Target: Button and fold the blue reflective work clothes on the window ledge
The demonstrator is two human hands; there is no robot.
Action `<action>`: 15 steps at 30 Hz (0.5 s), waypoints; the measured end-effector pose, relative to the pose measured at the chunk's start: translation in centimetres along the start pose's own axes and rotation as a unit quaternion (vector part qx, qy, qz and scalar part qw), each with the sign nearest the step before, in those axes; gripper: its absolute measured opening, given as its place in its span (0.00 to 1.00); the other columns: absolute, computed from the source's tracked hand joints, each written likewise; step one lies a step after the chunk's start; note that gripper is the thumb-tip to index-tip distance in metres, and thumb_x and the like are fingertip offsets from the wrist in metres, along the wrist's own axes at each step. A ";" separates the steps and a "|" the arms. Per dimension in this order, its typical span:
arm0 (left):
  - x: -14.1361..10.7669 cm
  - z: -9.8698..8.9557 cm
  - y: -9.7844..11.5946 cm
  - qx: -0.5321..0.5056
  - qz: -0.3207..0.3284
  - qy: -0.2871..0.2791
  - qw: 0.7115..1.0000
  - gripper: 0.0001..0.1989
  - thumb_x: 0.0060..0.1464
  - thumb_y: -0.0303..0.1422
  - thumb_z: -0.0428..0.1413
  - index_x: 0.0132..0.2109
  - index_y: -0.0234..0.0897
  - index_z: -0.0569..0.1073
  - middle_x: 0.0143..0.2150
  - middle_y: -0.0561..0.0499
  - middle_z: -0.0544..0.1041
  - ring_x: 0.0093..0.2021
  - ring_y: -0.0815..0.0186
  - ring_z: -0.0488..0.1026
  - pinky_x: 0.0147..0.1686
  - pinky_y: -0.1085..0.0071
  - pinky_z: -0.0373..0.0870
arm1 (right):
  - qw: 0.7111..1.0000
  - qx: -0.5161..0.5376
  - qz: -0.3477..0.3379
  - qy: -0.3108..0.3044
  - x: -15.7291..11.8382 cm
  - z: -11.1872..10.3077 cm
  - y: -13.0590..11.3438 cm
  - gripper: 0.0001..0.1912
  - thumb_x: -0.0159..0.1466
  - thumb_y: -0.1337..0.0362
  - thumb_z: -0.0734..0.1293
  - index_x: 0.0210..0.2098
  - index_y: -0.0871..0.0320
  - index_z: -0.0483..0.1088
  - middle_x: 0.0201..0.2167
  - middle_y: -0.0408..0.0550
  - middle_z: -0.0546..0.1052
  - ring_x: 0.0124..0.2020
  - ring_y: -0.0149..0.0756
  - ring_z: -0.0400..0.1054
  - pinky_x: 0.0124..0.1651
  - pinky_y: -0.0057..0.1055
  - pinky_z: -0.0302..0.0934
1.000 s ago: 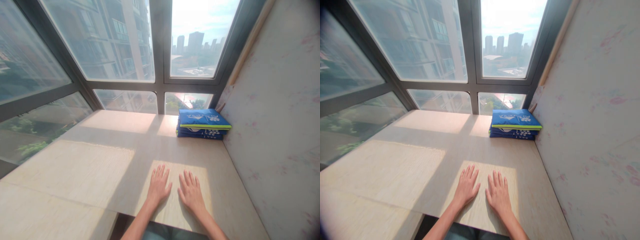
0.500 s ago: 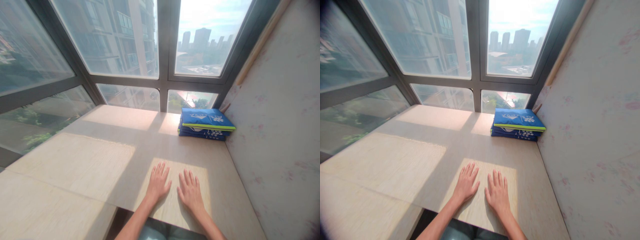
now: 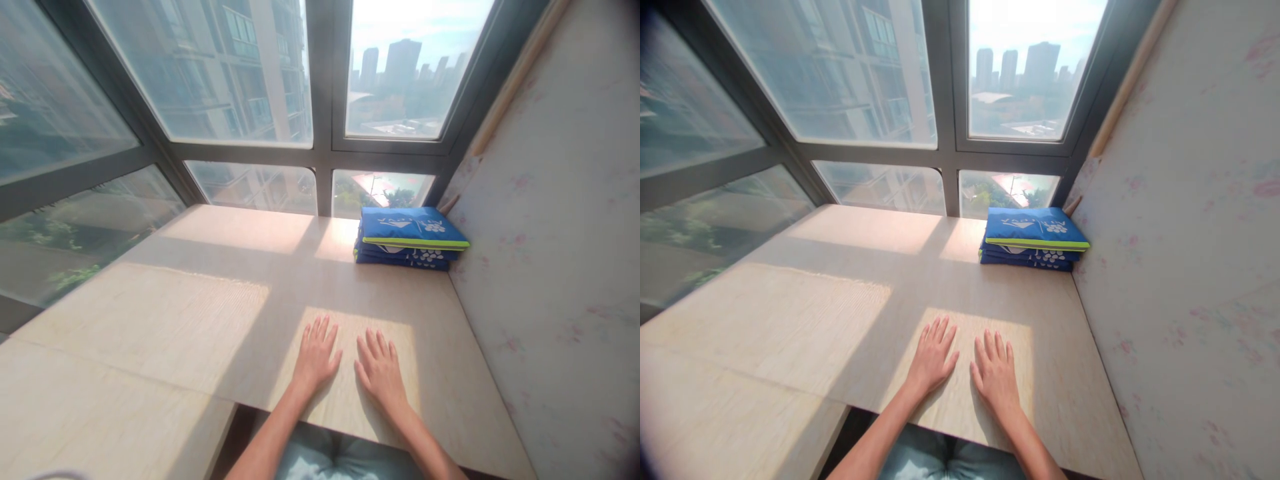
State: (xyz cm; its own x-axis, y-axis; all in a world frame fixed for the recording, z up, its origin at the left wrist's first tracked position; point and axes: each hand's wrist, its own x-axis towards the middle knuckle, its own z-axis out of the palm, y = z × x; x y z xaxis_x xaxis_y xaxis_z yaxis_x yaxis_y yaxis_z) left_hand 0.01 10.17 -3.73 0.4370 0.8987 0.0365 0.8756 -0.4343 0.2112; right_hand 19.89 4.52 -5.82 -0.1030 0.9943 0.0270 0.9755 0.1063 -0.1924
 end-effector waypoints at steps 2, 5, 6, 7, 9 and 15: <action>0.0 0.1 0.0 0.009 0.002 0.001 1.000 0.29 0.64 0.39 0.48 0.71 0.42 0.59 0.75 0.43 0.52 0.74 0.51 0.45 0.70 0.48 0.44 | 1.000 0.006 0.002 -0.004 0.0 0.0 0.2 0.28 0.72 0.58 0.53 0.69 0.50 0.58 0.72 0.48 0.53 0.73 0.53 0.44 0.70 0.55 0.39; 0.1 0.1 0.0 0.021 0.002 0.001 1.000 0.28 0.66 0.37 0.46 0.70 0.42 0.59 0.74 0.43 0.53 0.74 0.51 0.46 0.70 0.48 0.46 | 1.000 0.011 0.007 -0.009 0.1 0.2 0.3 0.29 0.70 0.65 0.52 0.69 0.48 0.58 0.72 0.45 0.54 0.73 0.50 0.43 0.71 0.53 0.39; 0.1 0.1 0.0 0.024 0.003 0.001 1.000 0.27 0.66 0.37 0.45 0.70 0.42 0.60 0.74 0.43 0.53 0.74 0.51 0.47 0.70 0.48 0.46 | 1.000 0.012 0.008 -0.009 0.1 0.2 0.3 0.29 0.69 0.67 0.53 0.69 0.48 0.59 0.72 0.45 0.54 0.73 0.50 0.43 0.71 0.53 0.39; 0.1 0.2 0.0 0.027 0.004 0.003 1.000 0.27 0.66 0.36 0.45 0.70 0.42 0.60 0.74 0.43 0.53 0.74 0.51 0.47 0.70 0.48 0.47 | 1.000 0.013 0.008 -0.007 0.1 0.3 0.3 0.30 0.69 0.69 0.53 0.69 0.49 0.59 0.72 0.45 0.54 0.73 0.50 0.43 0.71 0.53 0.39; 0.2 0.3 -0.1 0.032 0.007 0.008 0.999 0.27 0.66 0.36 0.45 0.70 0.42 0.60 0.74 0.44 0.55 0.74 0.52 0.48 0.69 0.48 0.48 | 1.000 0.016 0.007 0.000 0.1 0.3 0.2 0.31 0.68 0.70 0.54 0.69 0.49 0.59 0.72 0.46 0.54 0.73 0.51 0.45 0.71 0.53 0.40; 0.2 0.4 -0.2 0.036 0.011 0.025 0.999 0.27 0.65 0.36 0.47 0.70 0.42 0.61 0.73 0.43 0.55 0.73 0.51 0.50 0.69 0.46 0.50 | 1.000 0.013 0.000 0.024 0.0 0.3 0.1 0.30 0.68 0.68 0.56 0.68 0.50 0.60 0.72 0.47 0.54 0.72 0.54 0.46 0.70 0.55 0.43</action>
State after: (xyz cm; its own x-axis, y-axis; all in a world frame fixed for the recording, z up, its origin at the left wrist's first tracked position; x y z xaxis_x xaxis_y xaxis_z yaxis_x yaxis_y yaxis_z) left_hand -0.01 10.38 -4.13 0.4469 0.8901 0.0893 0.8794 -0.4554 0.1385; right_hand 19.95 4.54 -6.10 -0.0931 0.9928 0.0749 0.9700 0.1074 -0.2181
